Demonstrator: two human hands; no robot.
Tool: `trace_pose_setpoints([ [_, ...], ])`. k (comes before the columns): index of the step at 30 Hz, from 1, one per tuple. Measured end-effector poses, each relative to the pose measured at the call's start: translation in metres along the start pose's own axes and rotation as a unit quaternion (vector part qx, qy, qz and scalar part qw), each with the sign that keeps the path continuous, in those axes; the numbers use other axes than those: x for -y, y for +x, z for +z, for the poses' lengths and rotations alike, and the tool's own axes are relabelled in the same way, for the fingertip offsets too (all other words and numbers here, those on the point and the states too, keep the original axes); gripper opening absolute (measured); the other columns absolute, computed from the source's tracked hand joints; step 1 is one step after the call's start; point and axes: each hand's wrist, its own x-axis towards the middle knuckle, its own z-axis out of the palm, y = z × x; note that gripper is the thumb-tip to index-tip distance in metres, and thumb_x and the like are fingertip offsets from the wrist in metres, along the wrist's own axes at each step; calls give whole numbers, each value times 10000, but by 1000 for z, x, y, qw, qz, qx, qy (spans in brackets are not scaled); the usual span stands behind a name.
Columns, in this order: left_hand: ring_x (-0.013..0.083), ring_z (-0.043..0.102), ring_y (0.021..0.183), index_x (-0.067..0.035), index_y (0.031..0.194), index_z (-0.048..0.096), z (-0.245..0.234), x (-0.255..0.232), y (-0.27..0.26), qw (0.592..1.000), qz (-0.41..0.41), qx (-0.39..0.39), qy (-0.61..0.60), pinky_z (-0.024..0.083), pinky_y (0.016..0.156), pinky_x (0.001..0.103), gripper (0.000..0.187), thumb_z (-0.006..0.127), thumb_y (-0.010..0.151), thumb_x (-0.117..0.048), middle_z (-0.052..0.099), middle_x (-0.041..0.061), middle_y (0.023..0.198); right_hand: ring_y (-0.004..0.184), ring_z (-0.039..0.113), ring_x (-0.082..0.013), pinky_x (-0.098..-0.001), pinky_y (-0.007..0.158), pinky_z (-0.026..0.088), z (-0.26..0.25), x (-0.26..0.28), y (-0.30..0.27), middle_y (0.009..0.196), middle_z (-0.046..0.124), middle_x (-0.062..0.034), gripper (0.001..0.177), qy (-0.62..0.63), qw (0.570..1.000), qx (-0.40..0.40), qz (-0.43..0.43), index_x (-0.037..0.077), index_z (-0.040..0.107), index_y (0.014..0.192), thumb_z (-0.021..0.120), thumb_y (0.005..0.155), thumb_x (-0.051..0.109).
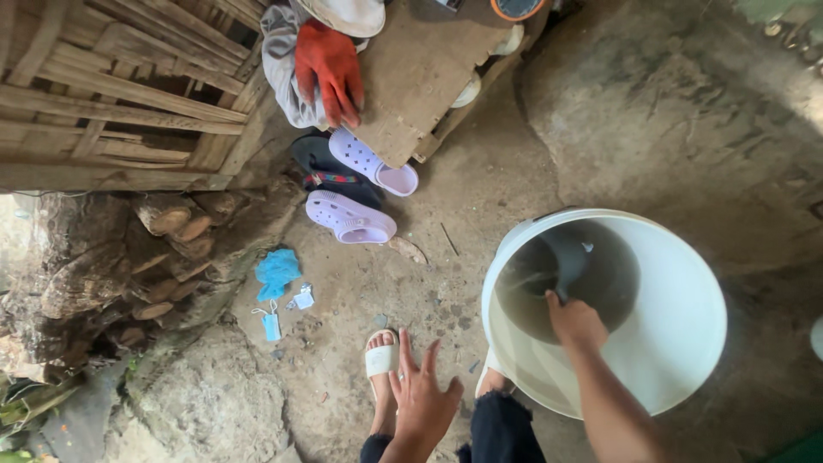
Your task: The person using a plastic scoop takes water from a bucket and pours it onto plants located in a garden area and behind a fence.
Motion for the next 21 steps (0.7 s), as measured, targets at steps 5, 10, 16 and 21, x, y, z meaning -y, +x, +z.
trace_pose_setpoints([
  [5,360,164,1532,-244,1505,387,7,2,-13,1000,-19,12,7,153,1228,573,742,726,851,-334,-92,110,1695,996,715,-380,-466,894,517,-20,-41,11,974,759,-206,786,37,997,20,-64,48,768,943,508,876,786],
  [10,368,204,1527,-235,1496,400,2,0,-38,1000,-10,-8,-4,169,1210,569,737,735,846,-331,-76,118,1685,745,729,-329,-438,772,545,-41,-74,6,745,747,-165,843,59,991,61,-106,7,728,700,531,805,819],
  [16,346,322,1482,-238,1479,424,-10,-6,-73,1000,-10,-24,-14,217,1203,550,728,741,831,-334,-53,126,1690,608,671,-266,-385,657,541,-85,-97,-30,615,669,-107,794,13,987,71,-146,39,619,599,579,781,810],
  [21,361,317,1478,-243,1483,431,-17,2,-99,999,-13,-43,-30,239,1197,535,748,757,814,-326,-35,129,1688,522,630,-225,-352,577,504,-125,-108,-80,537,632,-76,758,16,977,44,-206,55,627,556,588,763,784],
])
